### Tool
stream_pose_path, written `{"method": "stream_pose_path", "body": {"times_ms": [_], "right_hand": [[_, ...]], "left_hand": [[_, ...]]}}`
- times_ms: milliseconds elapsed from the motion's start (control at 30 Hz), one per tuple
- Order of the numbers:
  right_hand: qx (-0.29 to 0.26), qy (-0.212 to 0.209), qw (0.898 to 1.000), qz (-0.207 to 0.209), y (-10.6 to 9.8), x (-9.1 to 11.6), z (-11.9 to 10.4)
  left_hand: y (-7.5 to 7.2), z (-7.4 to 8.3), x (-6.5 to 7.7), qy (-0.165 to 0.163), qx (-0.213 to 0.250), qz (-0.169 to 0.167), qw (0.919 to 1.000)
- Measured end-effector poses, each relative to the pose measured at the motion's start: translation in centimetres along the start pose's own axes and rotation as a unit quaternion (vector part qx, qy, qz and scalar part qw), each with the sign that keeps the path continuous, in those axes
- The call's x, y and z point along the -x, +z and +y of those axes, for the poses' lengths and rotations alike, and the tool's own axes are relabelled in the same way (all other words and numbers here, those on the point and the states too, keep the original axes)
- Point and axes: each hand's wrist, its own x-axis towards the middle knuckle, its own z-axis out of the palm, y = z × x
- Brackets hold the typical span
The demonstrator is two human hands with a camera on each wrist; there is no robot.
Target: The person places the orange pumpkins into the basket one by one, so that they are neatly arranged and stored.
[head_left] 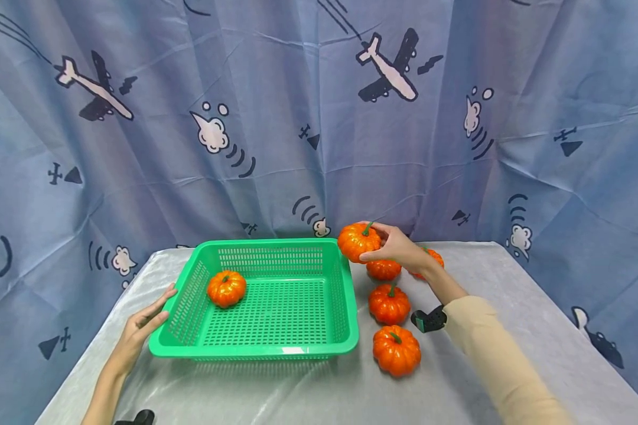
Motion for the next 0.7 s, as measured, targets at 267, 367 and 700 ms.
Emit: {"method": "stream_pose_path", "body": {"times_ms": [267,367,700], "right_hand": [[-0.007,-0.029,0.999,-0.017,3.1,-1.4,-1.1],[-0.015,-0.035,0.999,-0.031,4.0,-1.7,-1.5],[-0.027,-0.049,0.996,-0.073,6.5,-4.0,-4.7]], "left_hand": [[0.1,-0.2,-0.1,0.005,0.007,-0.003,1.0],[0.2,-0.2,-0.1,0.009,0.008,-0.002,0.9999],[0.0,-0.2,-0.1,0.022,0.019,-0.002,0.9996]]}}
